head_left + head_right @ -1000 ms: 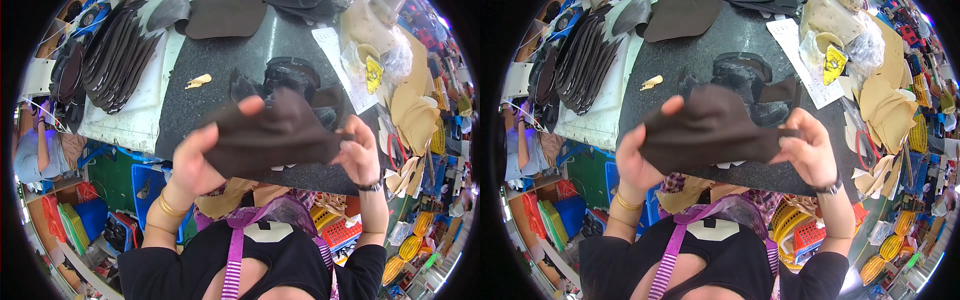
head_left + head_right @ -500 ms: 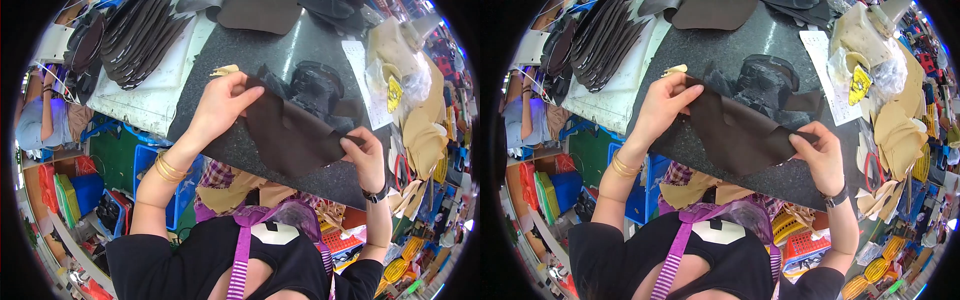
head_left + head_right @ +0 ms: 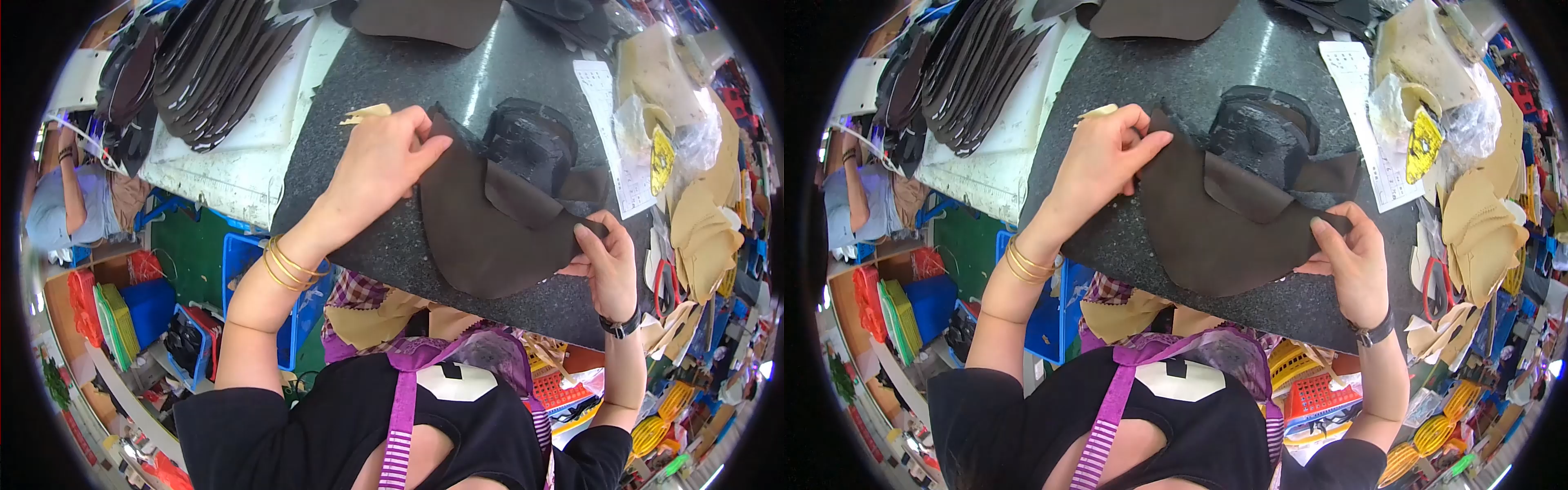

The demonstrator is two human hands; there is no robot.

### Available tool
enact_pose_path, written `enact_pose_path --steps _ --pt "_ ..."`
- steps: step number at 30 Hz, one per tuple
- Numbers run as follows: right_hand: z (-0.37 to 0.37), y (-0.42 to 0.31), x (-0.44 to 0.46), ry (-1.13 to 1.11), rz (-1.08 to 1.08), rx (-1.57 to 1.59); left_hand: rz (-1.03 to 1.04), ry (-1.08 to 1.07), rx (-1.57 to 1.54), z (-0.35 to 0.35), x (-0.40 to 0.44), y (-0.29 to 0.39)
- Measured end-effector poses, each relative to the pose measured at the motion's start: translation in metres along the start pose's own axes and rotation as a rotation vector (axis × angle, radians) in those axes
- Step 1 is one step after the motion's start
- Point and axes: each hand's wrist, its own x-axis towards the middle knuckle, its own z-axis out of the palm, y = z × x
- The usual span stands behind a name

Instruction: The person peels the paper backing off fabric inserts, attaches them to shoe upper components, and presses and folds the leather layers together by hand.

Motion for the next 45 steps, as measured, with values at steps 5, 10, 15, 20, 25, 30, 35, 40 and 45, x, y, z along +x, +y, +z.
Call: enact_pose_path --steps 5,10,15,20,25,30,35,40,45 --pt "0.003 -0.006 0.002 0.047 0.044 -0.009 0.282 0.231 0.115 0.0 -0.03 0.025" --pt "0.0 -0.009 0.007 0.012 0.089 -0.014 0.547 -0.211 0.042 0.044 -0.089 0.052" --pt "0.002 -0.021 0.011 -0.034 0.062 -0.382 0.627 -0.246 0.142 0.04 -0.094 0.057" --pt "-0.001 -0.015 -0.002 0.349 -0.804 -1.113 0.635 -0.18 0.062 0.036 -0.084 0.053" --pt "0.017 -0.005 0.0 -0.221 -1.064 -1.134 0.521 -0.068 0.35 0.035 -0.06 0.04" --pt "0.011 -0.02 0.012 -0.237 -0.727 -0.691 0.463 -0.056 0.487 0.014 -0.044 0.049" --pt "0.016 -0.034 0.009 -0.114 -0.8 -0.696 0.581 0.084 0.241 0.012 0.095 0.043" --pt "0.021 -0.041 0.013 -0.13 -0.918 -0.772 0.489 0.311 0.49 0.067 0.246 0.035" --pt "0.005 -0.034 0.003 -0.105 -0.96 -0.799 0.469 0.125 0.572 0.059 0.254 0.035"
